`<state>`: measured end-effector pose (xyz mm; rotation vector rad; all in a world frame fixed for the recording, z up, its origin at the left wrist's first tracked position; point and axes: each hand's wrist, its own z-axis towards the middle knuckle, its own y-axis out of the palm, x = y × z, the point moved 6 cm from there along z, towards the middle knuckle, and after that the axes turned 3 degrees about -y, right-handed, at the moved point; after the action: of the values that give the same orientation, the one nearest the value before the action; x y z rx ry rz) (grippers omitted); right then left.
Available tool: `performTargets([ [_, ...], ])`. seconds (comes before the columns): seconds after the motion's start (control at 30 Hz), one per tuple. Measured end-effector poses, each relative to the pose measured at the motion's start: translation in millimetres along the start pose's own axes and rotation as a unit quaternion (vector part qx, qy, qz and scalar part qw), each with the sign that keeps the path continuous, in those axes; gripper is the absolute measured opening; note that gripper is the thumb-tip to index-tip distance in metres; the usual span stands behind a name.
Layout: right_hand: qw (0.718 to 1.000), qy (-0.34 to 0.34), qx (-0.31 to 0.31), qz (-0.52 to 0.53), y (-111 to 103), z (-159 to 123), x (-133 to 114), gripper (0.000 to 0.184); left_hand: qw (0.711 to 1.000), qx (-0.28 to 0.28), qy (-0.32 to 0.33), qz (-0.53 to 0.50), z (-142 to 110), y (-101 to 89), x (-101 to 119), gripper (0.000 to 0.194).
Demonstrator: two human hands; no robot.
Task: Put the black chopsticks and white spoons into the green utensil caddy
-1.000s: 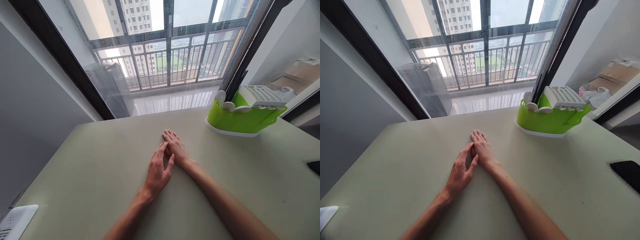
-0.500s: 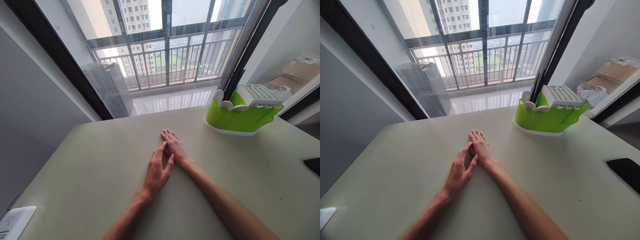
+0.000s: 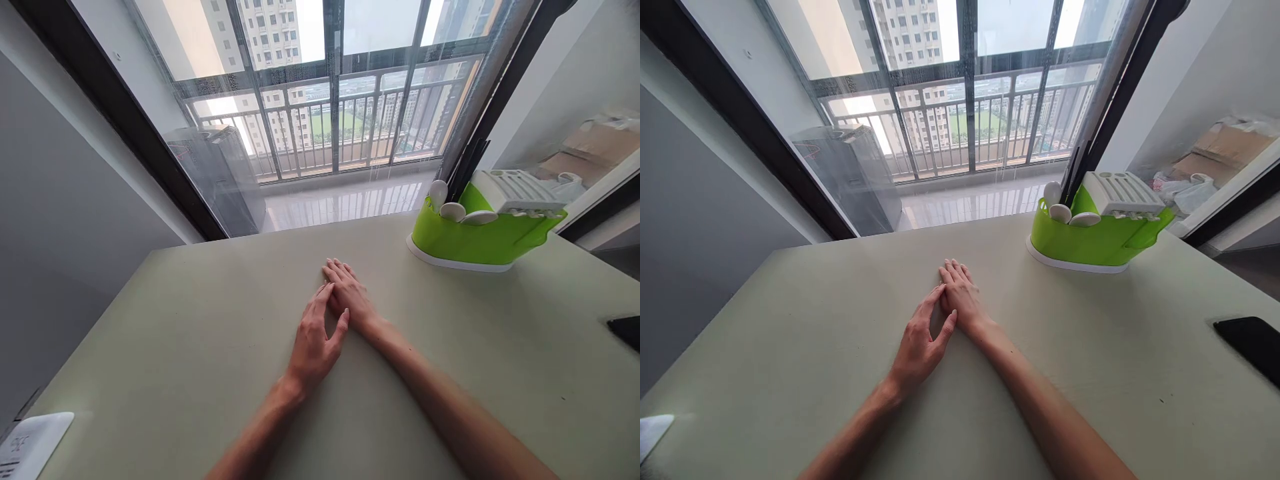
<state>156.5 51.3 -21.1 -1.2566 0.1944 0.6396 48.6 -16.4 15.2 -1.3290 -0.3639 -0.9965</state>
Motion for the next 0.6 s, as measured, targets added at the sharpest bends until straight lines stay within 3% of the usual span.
performTargets([
  [0.6, 1.000, 0.005, 0.010, -0.008, 1.2, 0.7, -0.6, 0.050, 1.000, -0.001, -0.002, 0.005, 0.3, 0.4, -0.6, 0.055],
])
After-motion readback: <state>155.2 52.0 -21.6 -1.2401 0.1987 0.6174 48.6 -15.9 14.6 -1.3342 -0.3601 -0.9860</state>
